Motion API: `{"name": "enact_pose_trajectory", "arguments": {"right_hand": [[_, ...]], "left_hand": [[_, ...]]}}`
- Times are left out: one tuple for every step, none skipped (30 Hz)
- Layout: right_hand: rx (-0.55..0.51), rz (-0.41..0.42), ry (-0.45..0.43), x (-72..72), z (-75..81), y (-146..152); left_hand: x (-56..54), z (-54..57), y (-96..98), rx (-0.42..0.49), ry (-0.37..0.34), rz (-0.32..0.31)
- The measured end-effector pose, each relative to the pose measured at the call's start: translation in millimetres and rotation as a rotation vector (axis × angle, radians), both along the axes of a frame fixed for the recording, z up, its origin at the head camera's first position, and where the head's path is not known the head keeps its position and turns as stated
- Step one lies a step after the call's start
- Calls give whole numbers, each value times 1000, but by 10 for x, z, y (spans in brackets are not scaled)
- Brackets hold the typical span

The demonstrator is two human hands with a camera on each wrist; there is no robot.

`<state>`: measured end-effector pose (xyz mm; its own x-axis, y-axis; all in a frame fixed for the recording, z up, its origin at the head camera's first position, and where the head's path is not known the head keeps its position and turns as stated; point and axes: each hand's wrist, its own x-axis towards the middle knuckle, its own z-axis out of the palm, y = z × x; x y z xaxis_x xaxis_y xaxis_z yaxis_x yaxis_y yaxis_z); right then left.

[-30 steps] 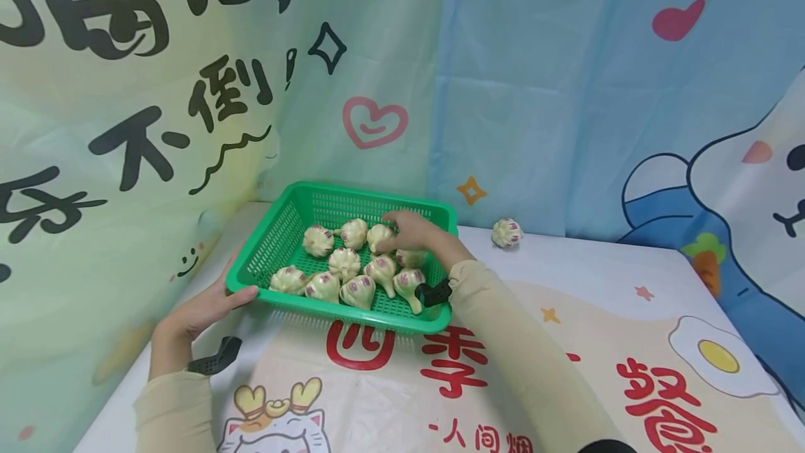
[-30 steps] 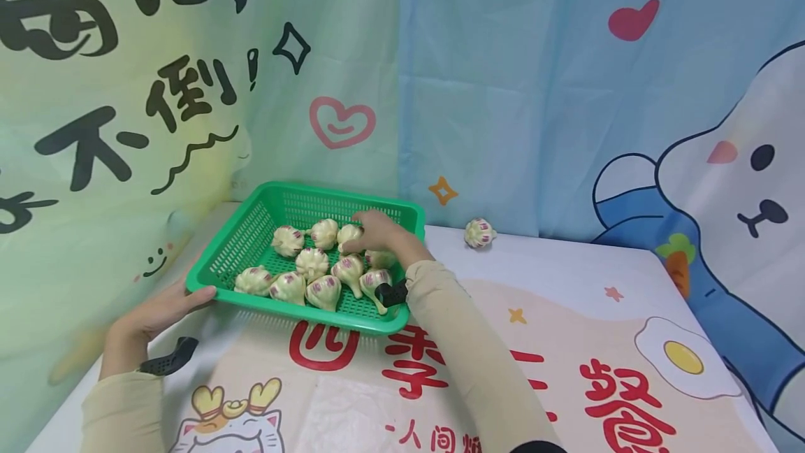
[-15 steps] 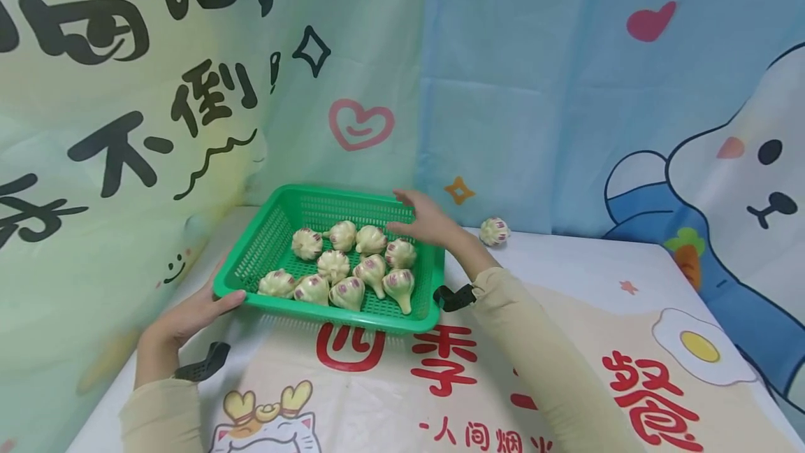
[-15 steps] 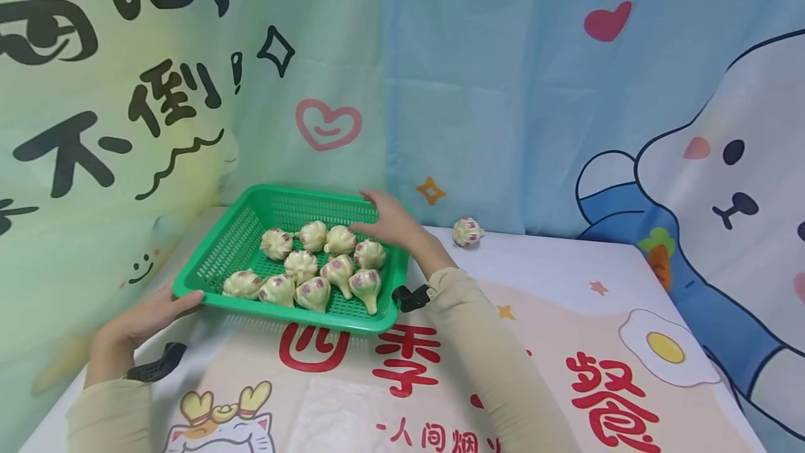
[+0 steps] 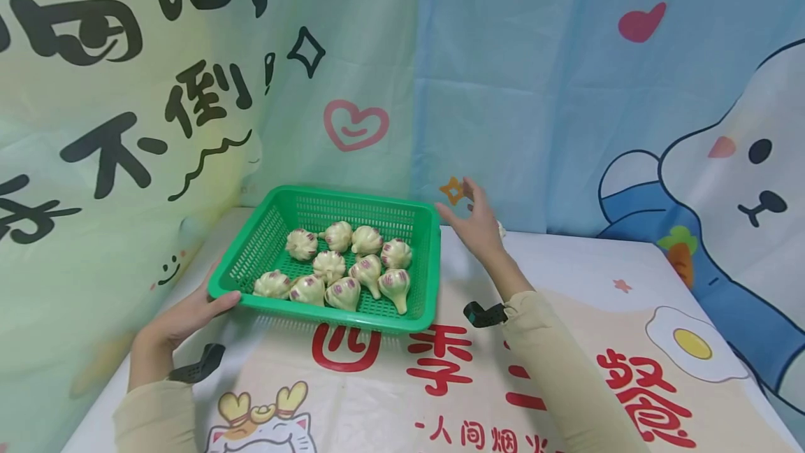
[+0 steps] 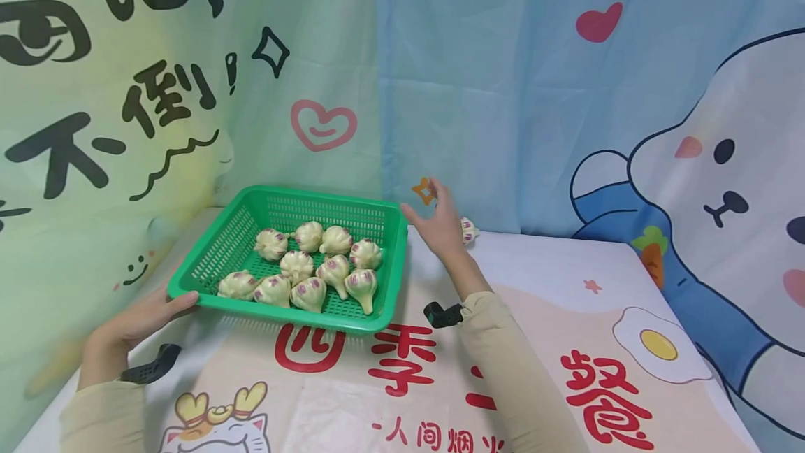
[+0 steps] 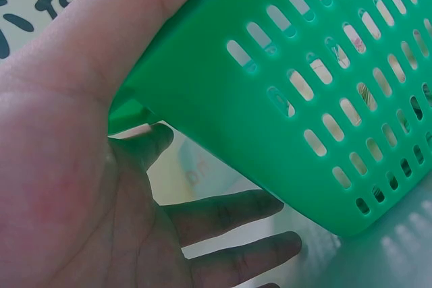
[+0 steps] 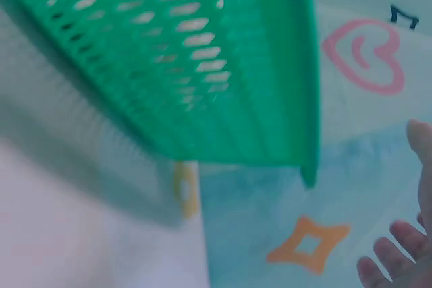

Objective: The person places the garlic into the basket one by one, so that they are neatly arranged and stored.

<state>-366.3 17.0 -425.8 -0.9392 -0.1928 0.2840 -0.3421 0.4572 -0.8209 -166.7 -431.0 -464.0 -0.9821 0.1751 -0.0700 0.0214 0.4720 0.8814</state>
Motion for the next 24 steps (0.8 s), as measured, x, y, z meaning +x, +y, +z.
{"name": "enact_pose_trajectory", "arguments": {"right_hand": [[-15, -20, 7, -11, -41, 41], [-26, -41, 10, -19, -80, 79], [-40, -59, 15, -28, -121, 115], [-53, -77, 19, -36, -159, 150], [-58, -100, 21, -48, -200, 181], [-61, -122, 18, -54, -234, 212], [-63, -146, 15, -62, -270, 244], [-65, -169, 10, -71, -305, 275], [-68, -191, 5, -79, -338, 304], [-68, -215, -2, -92, -375, 336], [-71, -237, -10, -101, -405, 366], [-68, -255, -20, -110, -437, 399], [-70, -271, -28, -126, -472, 430], [-72, -284, -40, -138, -503, 459], [-73, -295, -51, -150, -533, 486], [-78, -304, -63, -163, -563, 512], [-92, -308, -76, -171, -589, 535], [-107, -314, -87, -180, -617, 557], [-126, -319, -101, -187, -645, 578], [-140, -325, -117, -194, -673, 596], [-156, -331, -130, -202, -702, 613], [-171, -336, -144, -209, -731, 629], [-184, -342, -155, -218, -759, 643], [-192, -349, -163, -228, -788, 658]], "left_hand": [[1, 1, -3, -1, 7, -2], [1, 4, -4, -2, 11, -3], [1, 8, -3, -7, 11, -3], [4, 16, 3, -2, 8, -5], [9, 25, 8, 2, -2, 0], [13, 32, 14, 4, -8, 1], [19, 41, 22, 4, -16, 6], [24, 50, 30, 5, -25, 9], [30, 59, 38, 4, -32, 9], [35, 65, 41, 7, -37, 10], [39, 67, 42, 9, -39, 9], [40, 67, 44, 10, -37, 4], [41, 69, 46, 13, -36, 1], [41, 69, 46, 14, -35, -3], [42, 68, 45, 15, -34, -6], [41, 65, 43, 16, -33, -8], [41, 62, 43, 19, -33, -8], [41, 60, 42, 16, -35, -6], [41, 59, 42, 13, -37, -4], [41, 58, 41, 9, -40, -1], [42, 57, 42, 2, -43, 2], [41, 57, 42, -4, -46, 4], [42, 59, 45, -5, -49, 7], [43, 60, 47, -5, -52, 10]]}}
